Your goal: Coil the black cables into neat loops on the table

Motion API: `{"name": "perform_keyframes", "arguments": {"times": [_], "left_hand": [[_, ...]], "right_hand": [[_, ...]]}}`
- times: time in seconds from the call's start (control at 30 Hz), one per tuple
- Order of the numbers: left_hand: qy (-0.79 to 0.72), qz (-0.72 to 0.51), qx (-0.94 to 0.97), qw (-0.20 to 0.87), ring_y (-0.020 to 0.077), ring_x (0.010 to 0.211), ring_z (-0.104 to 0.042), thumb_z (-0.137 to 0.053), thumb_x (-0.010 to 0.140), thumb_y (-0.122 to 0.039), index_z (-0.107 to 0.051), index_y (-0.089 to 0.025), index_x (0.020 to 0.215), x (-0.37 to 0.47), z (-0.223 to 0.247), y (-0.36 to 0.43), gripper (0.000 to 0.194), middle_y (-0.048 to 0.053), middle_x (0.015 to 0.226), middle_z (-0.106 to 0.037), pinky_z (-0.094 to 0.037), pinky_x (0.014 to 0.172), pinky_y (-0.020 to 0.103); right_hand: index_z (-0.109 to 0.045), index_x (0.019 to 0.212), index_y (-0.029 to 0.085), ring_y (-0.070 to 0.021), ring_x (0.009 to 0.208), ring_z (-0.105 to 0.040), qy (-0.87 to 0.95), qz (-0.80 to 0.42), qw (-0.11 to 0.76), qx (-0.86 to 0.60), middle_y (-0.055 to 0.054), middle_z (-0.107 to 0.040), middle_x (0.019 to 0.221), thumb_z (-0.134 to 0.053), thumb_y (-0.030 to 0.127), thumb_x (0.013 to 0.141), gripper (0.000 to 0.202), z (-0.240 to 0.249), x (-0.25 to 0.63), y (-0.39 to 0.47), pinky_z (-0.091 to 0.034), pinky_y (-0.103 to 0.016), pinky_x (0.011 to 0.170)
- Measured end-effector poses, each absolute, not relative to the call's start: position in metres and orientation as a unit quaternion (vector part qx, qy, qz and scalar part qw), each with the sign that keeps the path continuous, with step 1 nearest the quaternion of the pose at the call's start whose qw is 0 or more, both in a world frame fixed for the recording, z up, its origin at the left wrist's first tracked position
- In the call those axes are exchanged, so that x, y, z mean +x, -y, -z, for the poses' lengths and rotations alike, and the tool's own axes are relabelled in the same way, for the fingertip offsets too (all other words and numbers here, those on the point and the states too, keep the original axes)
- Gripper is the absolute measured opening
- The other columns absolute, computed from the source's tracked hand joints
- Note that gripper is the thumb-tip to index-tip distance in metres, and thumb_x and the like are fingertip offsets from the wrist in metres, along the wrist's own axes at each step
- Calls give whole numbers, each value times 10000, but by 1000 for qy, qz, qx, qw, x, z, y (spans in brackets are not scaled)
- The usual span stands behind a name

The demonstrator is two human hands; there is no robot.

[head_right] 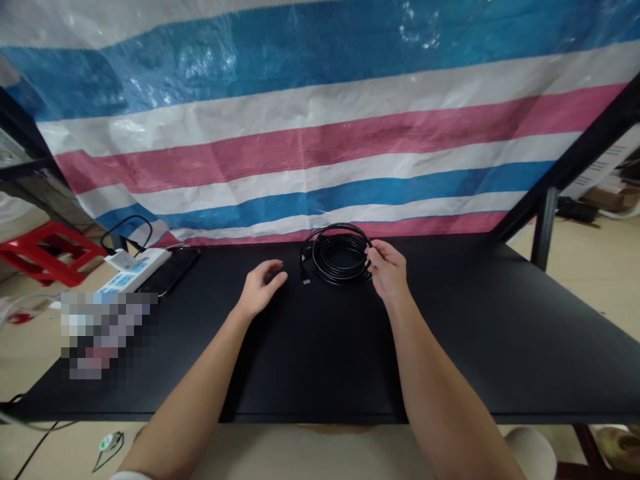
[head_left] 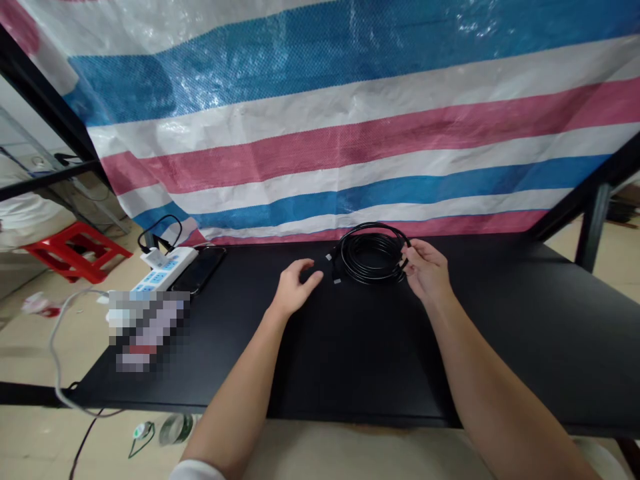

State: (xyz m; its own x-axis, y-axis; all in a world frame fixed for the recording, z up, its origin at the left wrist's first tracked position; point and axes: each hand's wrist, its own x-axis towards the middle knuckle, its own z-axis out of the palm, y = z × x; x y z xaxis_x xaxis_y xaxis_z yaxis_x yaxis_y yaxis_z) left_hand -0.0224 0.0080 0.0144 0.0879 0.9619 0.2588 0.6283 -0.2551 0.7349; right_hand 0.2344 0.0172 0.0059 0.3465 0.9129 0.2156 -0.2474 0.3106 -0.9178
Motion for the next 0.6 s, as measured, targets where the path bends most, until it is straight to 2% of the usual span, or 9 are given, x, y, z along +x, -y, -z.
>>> {"name": "perform_keyframes", "arguments": {"times": [0.1,0.27,0.37,0.47,0.6], "left_hand": [[-532,-369,714,266,213,956,-657,-657,738,-327,-640,-202,1021,-8,-12,-2,310,71,995,-700,-512,832,319],[-575,-412,634,313,163,708,-639,-532,815,-233,-595,-191,812,1,-8,-6,75,26,723,-655,-508,734,309],[-568,-482,533,401,124,641,-609,-484,809,-156,-526,-195,790,-2,-8,-12,60,10,714,-630,-499,675,278],[-553,-522,467,451,83,483,-492,-483,810,-189,-504,-195,755,-10,-11,-17,60,-31,621,-543,-445,535,231],[-541,-566,414,464,49,365,-300,-501,845,-381,-440,-191,579,-26,-21,-20,332,-68,474,-346,-271,379,188]], "right_hand": [[-572,665,220,-71,437,-432,417,-450,687,-389,46,-538,580,-801,366,504,315,-9,233,-14,-301,-187,355],[-608,653,217,-85,459,-466,439,-479,659,-378,34,-565,583,-826,353,471,314,-13,226,-8,-315,-195,360],[-644,710,220,-96,463,-458,451,-480,651,-376,-1,-624,651,-788,353,511,280,-12,225,-7,-295,-211,354],[-656,742,227,-105,460,-440,444,-466,673,-363,-25,-646,696,-694,400,591,232,-9,234,-8,-288,-231,360],[-613,656,230,-114,418,-406,368,-400,725,-423,-2,-563,569,-570,418,640,194,-1,255,-16,-274,-240,356]]}}
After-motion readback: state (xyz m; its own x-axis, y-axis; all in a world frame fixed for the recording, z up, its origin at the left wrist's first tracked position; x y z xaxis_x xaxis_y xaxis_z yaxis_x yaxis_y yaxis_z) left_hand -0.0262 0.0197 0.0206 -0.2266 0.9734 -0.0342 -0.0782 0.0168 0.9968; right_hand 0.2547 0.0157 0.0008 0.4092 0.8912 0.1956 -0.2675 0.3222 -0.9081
